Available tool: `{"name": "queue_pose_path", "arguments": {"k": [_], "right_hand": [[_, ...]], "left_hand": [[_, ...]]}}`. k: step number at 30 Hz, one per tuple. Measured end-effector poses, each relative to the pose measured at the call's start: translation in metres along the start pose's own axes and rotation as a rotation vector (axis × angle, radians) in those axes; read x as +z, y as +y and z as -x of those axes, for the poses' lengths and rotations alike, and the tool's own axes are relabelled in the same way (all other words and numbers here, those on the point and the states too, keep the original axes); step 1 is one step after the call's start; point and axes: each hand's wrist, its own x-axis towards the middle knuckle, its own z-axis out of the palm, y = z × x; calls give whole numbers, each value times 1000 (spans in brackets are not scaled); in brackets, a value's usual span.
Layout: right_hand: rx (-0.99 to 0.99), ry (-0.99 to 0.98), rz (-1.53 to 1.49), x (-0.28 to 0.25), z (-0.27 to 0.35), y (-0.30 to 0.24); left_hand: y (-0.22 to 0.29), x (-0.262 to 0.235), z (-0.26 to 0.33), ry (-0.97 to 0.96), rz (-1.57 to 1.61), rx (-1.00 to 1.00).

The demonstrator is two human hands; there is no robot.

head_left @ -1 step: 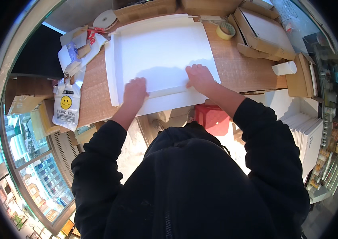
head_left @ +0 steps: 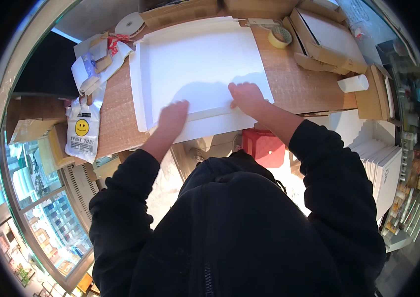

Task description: The person repeatedly assembles white cardboard boxes by folding flaps and tucking tabs into slots. They handle multiple boxes one at a time, placing each completed box into a plastic bag on the floor. The process is repeated throughout the clip.

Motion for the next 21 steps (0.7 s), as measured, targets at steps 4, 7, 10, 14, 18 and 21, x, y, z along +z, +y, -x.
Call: {"name": "queue_pose_path", "arguments": {"k": [4, 7, 10, 14, 18, 21], "right_hand": [[58, -96, -23, -2, 2, -30], [17, -44, -188, 23, 11, -73], [18, 85, -254, 43, 9, -77], [122, 217, -199, 49, 11, -51], [234, 320, -234, 44, 29, -18], [307, 358, -215, 44, 40, -5]], "left_hand": [[42, 2, -9, -240, 44, 39], [46, 1, -12, -235, 141, -59], [38, 5, -15, -190, 185, -58], [25, 17, -2, 3, 54, -50], [-5, 18, 24, 124, 8, -237], [-22, 29, 29, 206, 35, -241]]}}
